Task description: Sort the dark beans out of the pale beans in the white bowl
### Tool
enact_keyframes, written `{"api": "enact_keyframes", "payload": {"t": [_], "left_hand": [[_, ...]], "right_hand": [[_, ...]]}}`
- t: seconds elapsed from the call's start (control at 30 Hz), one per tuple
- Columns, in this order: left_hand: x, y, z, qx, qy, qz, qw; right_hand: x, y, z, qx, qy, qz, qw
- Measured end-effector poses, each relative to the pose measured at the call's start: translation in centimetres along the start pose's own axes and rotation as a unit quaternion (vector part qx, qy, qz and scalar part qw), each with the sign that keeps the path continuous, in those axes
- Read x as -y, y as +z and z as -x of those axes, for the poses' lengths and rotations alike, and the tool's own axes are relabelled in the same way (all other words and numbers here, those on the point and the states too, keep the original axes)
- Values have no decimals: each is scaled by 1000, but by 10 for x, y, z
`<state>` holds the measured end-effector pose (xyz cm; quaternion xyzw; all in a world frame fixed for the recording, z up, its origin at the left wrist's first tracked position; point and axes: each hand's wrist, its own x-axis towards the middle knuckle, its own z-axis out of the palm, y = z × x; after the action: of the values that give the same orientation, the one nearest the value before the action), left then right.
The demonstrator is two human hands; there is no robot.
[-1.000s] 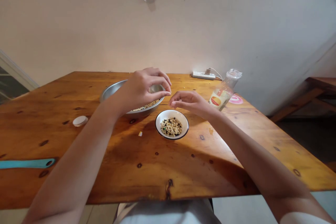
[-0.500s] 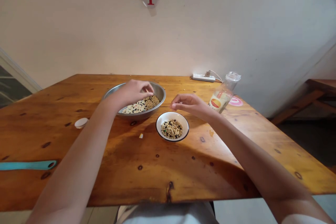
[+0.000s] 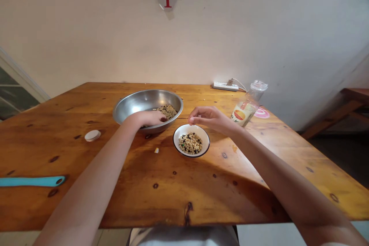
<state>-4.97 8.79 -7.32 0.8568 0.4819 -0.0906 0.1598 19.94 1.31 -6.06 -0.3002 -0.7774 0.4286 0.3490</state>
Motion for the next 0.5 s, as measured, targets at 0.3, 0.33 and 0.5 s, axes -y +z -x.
{"api": "enact_keyframes", "payload": {"t": [0.3,0.33,0.5], "left_hand": [[-18,-12,18,69,-6,37,997],[-20,-12,19,74,-7,38,996],[-23,-12,18,103,12,45,994]], "right_hand": [[0,0,0,-1,2,5,1000],[0,0,0,-1,2,4,1000],[1,0,1,1,2,-5,1000]]}}
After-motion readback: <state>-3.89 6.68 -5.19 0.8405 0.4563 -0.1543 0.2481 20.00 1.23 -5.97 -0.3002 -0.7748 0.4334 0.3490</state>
